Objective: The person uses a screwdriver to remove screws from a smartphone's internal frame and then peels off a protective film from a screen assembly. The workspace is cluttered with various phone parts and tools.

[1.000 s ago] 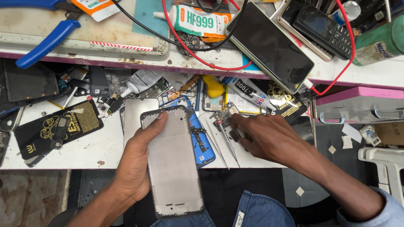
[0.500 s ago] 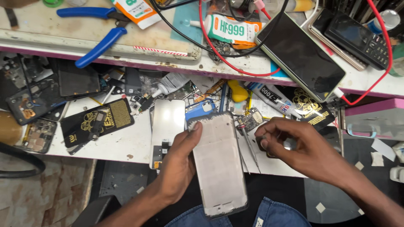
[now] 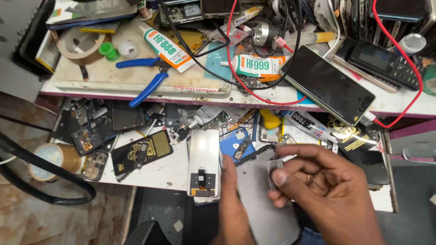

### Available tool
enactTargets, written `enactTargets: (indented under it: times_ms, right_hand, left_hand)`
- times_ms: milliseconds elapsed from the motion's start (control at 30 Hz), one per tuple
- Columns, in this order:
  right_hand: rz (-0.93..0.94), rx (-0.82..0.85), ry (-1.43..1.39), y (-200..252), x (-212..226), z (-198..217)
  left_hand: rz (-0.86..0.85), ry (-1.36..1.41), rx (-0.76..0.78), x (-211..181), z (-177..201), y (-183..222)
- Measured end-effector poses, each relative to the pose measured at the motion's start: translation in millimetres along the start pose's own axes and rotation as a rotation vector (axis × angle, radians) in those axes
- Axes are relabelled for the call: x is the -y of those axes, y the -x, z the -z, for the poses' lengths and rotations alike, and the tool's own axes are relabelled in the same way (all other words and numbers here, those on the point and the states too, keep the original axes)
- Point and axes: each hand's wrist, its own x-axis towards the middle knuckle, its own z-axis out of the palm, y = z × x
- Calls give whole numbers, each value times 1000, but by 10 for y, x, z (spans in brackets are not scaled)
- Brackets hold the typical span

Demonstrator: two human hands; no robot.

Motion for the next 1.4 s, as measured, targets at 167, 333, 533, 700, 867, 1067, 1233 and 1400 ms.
enactTargets:
  times_ms: [167,333,533,700,867,1067,1233,1400]
  right_hand:
    - [-23,-110,-5,89,-174,-128]
    - [-34,-147,0,142,-202,-214]
    - [-108,-119,-79,129,-197,-204]
    - [-35,-119,-48,145,-187,-218]
    - [-58,-203,2,161,-172,-294]
    - [52,-163,-21,246,-187,-386]
    - [19,-167,3,229,-199,-335]
    - [-83,-214,2,225,-216,-329]
  left_hand:
    - [13,100,109,142,-12,143]
    - [-89,-3,103,142,25,138]
    - [-110,-80,-39,125,-30,116]
    - [-12,-22,-108,110,-96,144]
    - [-75,-75,51,201,61,124]
    - [-250,-114,149,337,284,49]
    - [-105,-170,119,263,205,120]
    - [-52,-178,10,186,32,113]
